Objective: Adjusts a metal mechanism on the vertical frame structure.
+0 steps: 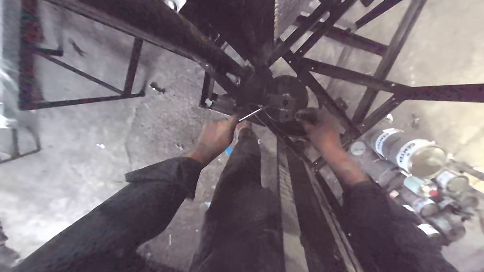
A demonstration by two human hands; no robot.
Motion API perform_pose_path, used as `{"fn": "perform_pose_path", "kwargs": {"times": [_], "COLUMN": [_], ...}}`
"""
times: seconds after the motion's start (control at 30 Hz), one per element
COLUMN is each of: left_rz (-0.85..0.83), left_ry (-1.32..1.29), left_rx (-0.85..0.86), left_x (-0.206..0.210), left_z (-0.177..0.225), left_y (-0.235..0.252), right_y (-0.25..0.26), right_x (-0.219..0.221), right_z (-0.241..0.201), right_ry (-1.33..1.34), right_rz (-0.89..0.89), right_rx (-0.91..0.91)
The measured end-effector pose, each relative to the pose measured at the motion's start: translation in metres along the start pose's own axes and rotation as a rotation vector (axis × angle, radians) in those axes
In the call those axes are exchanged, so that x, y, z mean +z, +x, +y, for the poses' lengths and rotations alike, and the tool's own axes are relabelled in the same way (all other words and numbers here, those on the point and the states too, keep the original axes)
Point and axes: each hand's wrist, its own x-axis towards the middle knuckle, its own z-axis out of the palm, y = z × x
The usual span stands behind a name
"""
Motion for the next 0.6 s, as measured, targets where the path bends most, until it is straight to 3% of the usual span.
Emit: {"fn": "perform_pose_path", "kwargs": {"times": [0.27, 0.6], "left_rz": [0.012, -0.062], "left_ry": [-0.002, 0.028], "left_rx": [0.022, -0.029], "left_x": [-0.001, -0.016], "left_z": [-0.004, -0.002], "left_y": [0.003, 0.004], "right_y": [0.005, 0.000], "right_x": [0.016, 0.018], "right_z": [0.008, 0.013], "right_ry": [-0.117, -0.131], "right_rz": [0.079, 0.079], "right_rx": [-0.178, -0.168]}}
